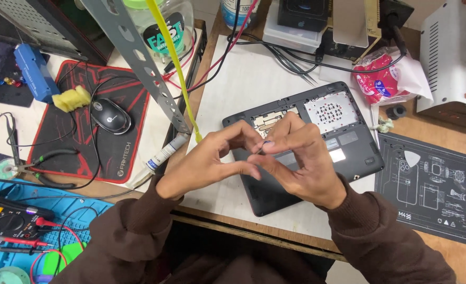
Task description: The person is securing the bottom casing of a laptop by tightening screws with a screwdriver and snapping the plastic panels into place.
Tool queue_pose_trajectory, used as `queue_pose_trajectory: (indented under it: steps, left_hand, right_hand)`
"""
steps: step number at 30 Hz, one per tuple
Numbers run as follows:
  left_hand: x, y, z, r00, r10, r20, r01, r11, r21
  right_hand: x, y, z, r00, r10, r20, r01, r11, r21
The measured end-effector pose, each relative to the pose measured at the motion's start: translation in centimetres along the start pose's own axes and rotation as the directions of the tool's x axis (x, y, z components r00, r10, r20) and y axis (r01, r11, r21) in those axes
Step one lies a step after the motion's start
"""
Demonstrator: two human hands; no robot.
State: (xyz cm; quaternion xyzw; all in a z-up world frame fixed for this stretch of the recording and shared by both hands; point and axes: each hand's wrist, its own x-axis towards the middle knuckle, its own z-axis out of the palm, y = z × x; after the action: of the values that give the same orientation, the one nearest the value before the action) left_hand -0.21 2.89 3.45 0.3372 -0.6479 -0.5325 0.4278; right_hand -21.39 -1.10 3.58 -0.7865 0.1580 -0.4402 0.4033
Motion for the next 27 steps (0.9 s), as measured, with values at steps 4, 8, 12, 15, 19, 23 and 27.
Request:
queue_pose_trajectory:
  steps: [4, 8, 12, 15, 19, 23, 27]
  left_hand:
    - [0.2, -0.9, 0.3, 0.995, 0.085, -0.058, -0.081, 0.994, 0.072]
    - [0.1, 0.0, 0.2, 0.996, 0.029, -0.085, -0.024, 0.998, 0.064]
    - [0.3, -0.8, -0.1, 0.995, 0.099, 0.031, -0.103, 0.977, 0.189]
    - [0.4, -1.3, -0.1, 0.997, 0.068, 0.046, -0.076, 0.978, 0.197]
    - [1.7, 0.1, 0.8, 0.997, 0.033, 0.074, -0.039, 0.997, 0.073]
    - [4.7, 1.8, 2.7, 0.998, 0.028, 0.048, -0.032, 0.996, 0.078]
    - [8.7, 1.7, 5.5, 0.996, 0.044, 0.074, -0.062, 0.962, 0.265]
  right_hand:
    - [-0.4, -0.2, 0.0, 0.999, -0.021, 0.027, 0.025, 0.987, -0.158]
    - [0.0, -0.7, 0.0, 0.998, -0.031, 0.06, 0.04, 0.989, -0.145]
    - [0.4, -0.8, -0.3, 0.996, -0.027, 0.085, 0.035, 0.996, -0.085]
    - [0.2, -0.3, -0.1, 0.984, -0.138, 0.11, 0.156, 0.971, -0.184]
    - [-0.6, -1.3, -1.6, 0.997, -0.072, 0.015, 0.072, 0.997, -0.034]
    - [-2.2, -1.7, -6.4, 0.977, -0.011, -0.213, -0.002, 0.998, -0.061]
    - [-5.7, 0.4, -14.3, 0.906, -0.12, -0.406, -0.023, 0.944, -0.329]
